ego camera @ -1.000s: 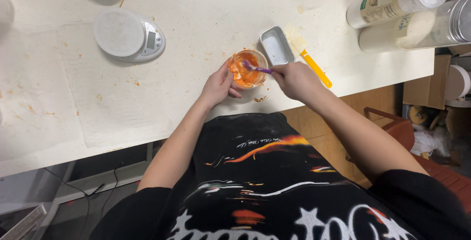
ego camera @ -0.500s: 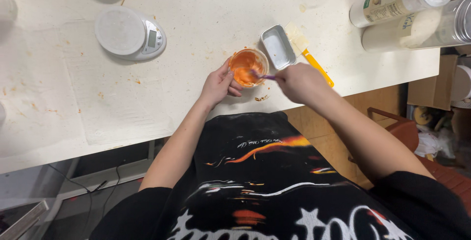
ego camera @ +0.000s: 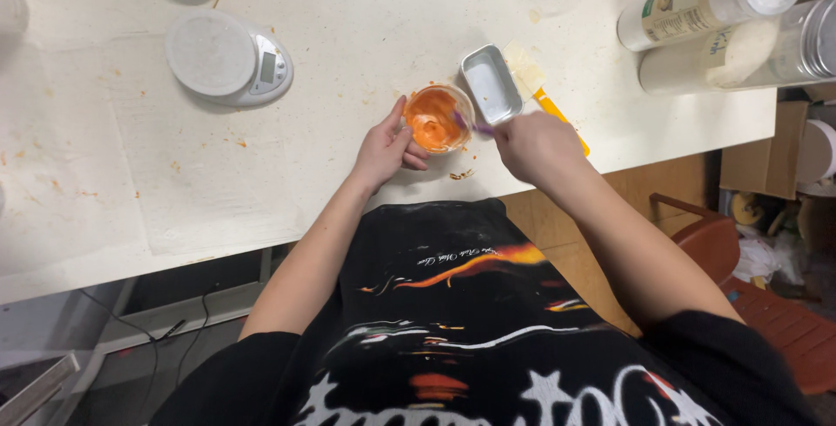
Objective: The person scoops a white substance from a metal tin into a small plastic cup containing an orange substance using a yellow spatula. They then stir the mixture with a purple spatula, repeatedly scraping the sides of the cup and tin to combine the contents.
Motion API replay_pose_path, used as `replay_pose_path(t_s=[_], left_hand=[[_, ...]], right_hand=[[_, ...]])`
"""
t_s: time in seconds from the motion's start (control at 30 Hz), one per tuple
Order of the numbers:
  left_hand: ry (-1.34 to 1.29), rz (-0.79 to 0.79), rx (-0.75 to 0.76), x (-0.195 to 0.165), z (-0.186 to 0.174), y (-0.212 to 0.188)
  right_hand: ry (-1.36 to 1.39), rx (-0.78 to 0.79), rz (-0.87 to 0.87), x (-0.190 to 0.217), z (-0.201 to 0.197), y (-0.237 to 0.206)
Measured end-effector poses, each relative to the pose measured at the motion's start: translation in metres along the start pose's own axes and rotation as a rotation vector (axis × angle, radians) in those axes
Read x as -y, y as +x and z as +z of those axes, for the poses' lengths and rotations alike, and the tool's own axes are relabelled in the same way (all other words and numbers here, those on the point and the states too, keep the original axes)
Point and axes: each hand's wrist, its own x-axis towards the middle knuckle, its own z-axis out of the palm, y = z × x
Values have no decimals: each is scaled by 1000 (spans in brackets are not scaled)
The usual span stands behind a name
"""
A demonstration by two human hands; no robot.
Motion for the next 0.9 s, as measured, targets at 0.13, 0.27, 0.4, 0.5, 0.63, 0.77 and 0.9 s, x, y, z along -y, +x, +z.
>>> replay_pose_path(t_s=[0.13, 0.27, 0.4, 0.5, 0.63, 0.77, 0.9], left_hand=[[4, -17, 12, 0, 1, -1], [9, -10, 36, -1, -1, 0], [-8, -17, 23, -1, 0, 0], [5, -15, 27, -2, 0, 1], [13, 12, 10, -5, 1, 0], [5, -26, 22, -7, 3, 0], [4, -14, 5, -7, 6, 1]], right_hand=[[-5, 36, -71, 11, -5, 5], [-45, 12, -26, 13, -8, 12], [3, -43, -101, 9, -9, 11], [-27, -82, -58, 8, -9, 8], [-132, 86, -58, 14, -11, 8], [-113, -55, -115, 16, -18, 10], [-301, -67, -115, 4, -27, 10]])
